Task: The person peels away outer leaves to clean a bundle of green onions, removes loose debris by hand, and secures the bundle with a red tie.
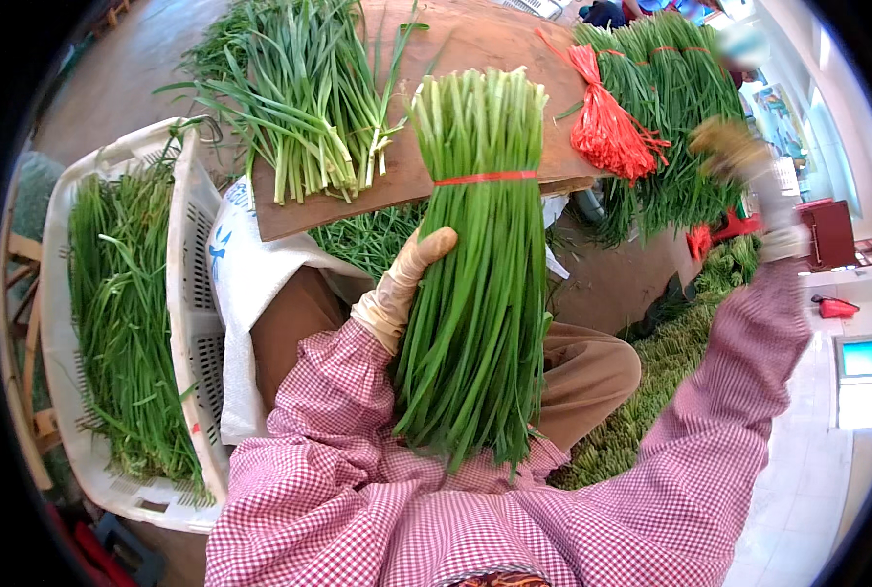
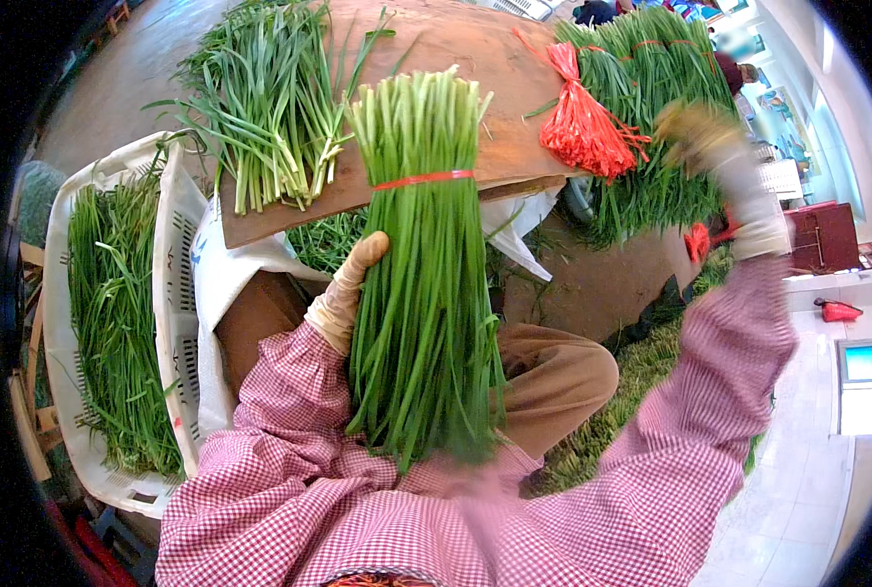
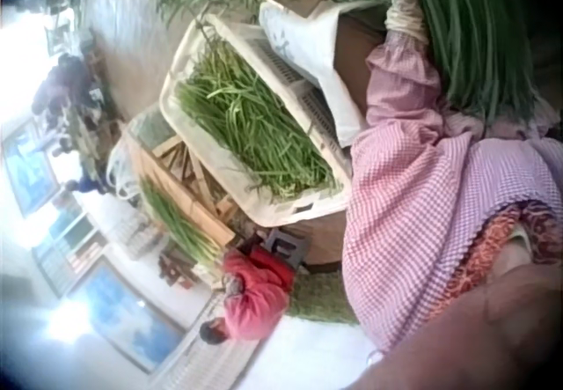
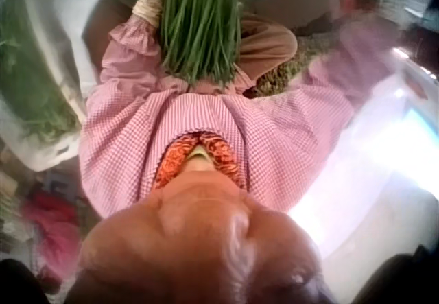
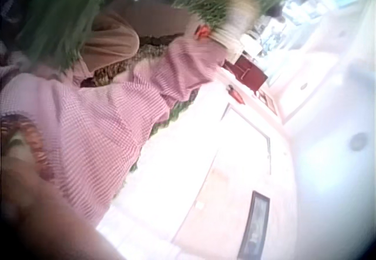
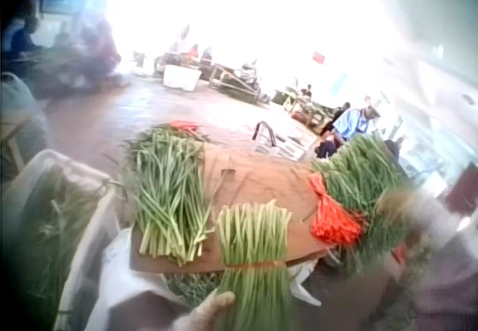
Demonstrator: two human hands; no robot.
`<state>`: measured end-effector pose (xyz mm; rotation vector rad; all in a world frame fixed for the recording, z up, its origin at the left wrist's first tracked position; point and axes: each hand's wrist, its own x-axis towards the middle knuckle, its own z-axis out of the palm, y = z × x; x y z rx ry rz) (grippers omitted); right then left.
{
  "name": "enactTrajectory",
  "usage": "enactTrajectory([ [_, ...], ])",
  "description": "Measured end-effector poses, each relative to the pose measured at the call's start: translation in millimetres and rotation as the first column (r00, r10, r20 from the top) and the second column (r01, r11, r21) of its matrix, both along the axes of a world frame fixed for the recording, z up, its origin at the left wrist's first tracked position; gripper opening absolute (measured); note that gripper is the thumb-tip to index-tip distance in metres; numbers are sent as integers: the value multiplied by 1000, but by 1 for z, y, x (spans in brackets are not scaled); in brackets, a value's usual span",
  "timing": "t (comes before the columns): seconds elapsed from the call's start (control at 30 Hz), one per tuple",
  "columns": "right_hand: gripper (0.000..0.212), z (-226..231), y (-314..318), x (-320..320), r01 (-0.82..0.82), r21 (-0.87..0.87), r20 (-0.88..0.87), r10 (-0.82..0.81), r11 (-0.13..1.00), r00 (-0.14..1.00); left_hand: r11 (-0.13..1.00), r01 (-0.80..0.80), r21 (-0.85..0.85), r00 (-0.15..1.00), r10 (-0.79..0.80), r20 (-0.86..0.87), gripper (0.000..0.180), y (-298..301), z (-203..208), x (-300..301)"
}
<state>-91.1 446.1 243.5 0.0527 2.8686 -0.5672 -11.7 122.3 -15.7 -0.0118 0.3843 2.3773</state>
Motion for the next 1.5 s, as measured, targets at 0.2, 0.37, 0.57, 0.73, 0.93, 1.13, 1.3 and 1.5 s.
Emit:
enactTrajectory([
  [0.2, 34, -119, -78, 57, -53, -229, -186, 10, 972, 983, 989, 61, 133, 990, -77, 117, 49, 10, -8, 3],
  [0.37, 32, -127, -119, 30, -181, -503, -254, 56, 845, 966, 993, 97, 68, 994, -93, -58, 68, 12, -6, 2],
  [0.57, 36, -155, -91, 46, -159, -695, -316, -99, 701, 944, 999, -14, 34, 997, 12, 71, 55, 19, 7, 6],
  [0.73, 77, -229, -127, 153, 195, -848, 162, -109, 494, 981, 982, -145, -117, 987, 135, -86, 49, 20, -8, -5],
  [0.93, 69, -274, -127, 217, 330, -931, 292, -226, 154, 929, 981, -150, -120, 987, 141, -79, 54, 26, -5, 0],
  [1.13, 71, -237, -123, 215, 109, -630, -270, -348, 769, 898, 948, -289, -134, 926, 241, -290, 71, 12, 16, -12],
  [1.3, 65, -224, -116, 219, -21, -620, -249, -172, 784, 953, 928, -371, 14, 869, 353, -347, 71, 5, 36, -37],
  [1.5, 24, -244, -51, 210, 108, -128, 115, -94, 986, 989, 880, -468, 87, 753, 448, -482, 70, -17, 66, -64],
])
